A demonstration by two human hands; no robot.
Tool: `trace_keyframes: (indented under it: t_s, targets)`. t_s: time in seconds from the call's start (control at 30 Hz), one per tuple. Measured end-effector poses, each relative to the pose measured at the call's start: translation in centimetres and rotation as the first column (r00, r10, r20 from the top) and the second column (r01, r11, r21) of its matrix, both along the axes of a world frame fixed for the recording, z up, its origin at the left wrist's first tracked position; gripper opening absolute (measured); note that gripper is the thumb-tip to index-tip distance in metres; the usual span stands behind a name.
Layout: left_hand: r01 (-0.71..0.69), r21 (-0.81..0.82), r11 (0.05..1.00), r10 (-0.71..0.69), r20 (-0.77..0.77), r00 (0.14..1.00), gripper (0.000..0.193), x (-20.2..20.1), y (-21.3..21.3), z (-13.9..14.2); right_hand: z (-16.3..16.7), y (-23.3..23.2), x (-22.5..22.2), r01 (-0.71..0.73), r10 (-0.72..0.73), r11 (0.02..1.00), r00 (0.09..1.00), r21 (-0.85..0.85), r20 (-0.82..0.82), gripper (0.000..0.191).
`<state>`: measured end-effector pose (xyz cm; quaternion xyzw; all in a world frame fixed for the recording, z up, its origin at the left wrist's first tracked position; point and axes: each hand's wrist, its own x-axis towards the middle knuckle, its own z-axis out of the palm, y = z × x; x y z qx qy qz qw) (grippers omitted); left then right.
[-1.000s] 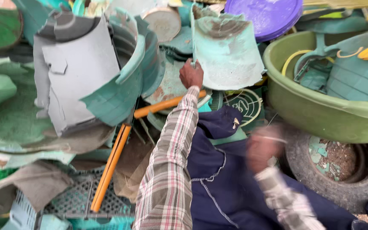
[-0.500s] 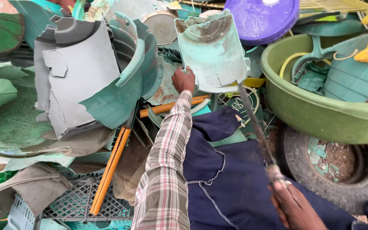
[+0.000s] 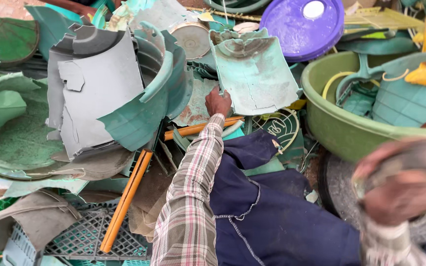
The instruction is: The person sits on the ground and uses a machete to chop various plastic buckets and containers into smaller pieces. They place the items on a tire, strike them repeatedly, and toss the resulting fragments aside.
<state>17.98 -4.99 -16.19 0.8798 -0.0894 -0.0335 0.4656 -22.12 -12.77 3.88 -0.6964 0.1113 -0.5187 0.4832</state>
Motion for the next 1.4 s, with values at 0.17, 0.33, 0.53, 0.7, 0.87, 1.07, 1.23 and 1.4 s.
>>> trace_keyframes:
  t_s: [0.17,0.33,0.53,0.7,0.87,1.07,1.23,1.4]
  targets:
    - [-0.027,-0.040,0.999,0.025,-0.055,0.998,0.034,0.5,-0.1,0.1,-1.8,-0.3,12.3,0.161,-0.169,0.984,0.979,0.076,0.111,0.049]
    - [-0.067,0.014,0.998,0.067,0.021,0.998,0.036,0.5,-0.8,-0.6,-17.8,-1.2,17.7,0.145,0.648,0.652,0.404,0.744,-0.646,0.047]
    - [-0.029,-0.048,0.998,0.028,-0.017,0.999,0.029,0.3,0.4,-0.5,-18.4,-3.7,10.9,0.062,0.406,0.878,0.430,0.475,-0.806,0.053]
    - [-0.013,-0.023,1.000,0.014,0.030,0.999,0.029,-0.1,0.4,1.2,-11.3,-1.0,6.1,0.141,0.630,0.506,0.614,0.851,-0.476,0.040]
    - [-0.040,-0.032,0.999,0.040,-0.003,0.999,0.027,0.4,1.0,1.8,-10.9,-1.6,1.0,0.023,-0.129,0.991,0.380,-0.130,-0.916,0.044]
    - [-0.053,-0.037,0.998,0.054,0.035,0.998,0.028,0.8,2.5,2.1,-6.3,-2.4,-2.3,0.169,0.324,0.886,0.441,0.432,-0.837,0.046]
    - [0.070,-0.080,0.994,-0.073,-0.038,0.997,0.031,0.2,2.0,2.5,-5.5,0.8,3.9,-0.001,0.700,0.342,0.667,0.940,-0.254,0.041]
    - [-0.122,-0.054,0.991,0.123,0.017,0.992,0.028,0.4,1.7,3.2,-9.8,5.0,4.4,0.071,0.562,0.690,0.575,0.720,-0.595,0.051]
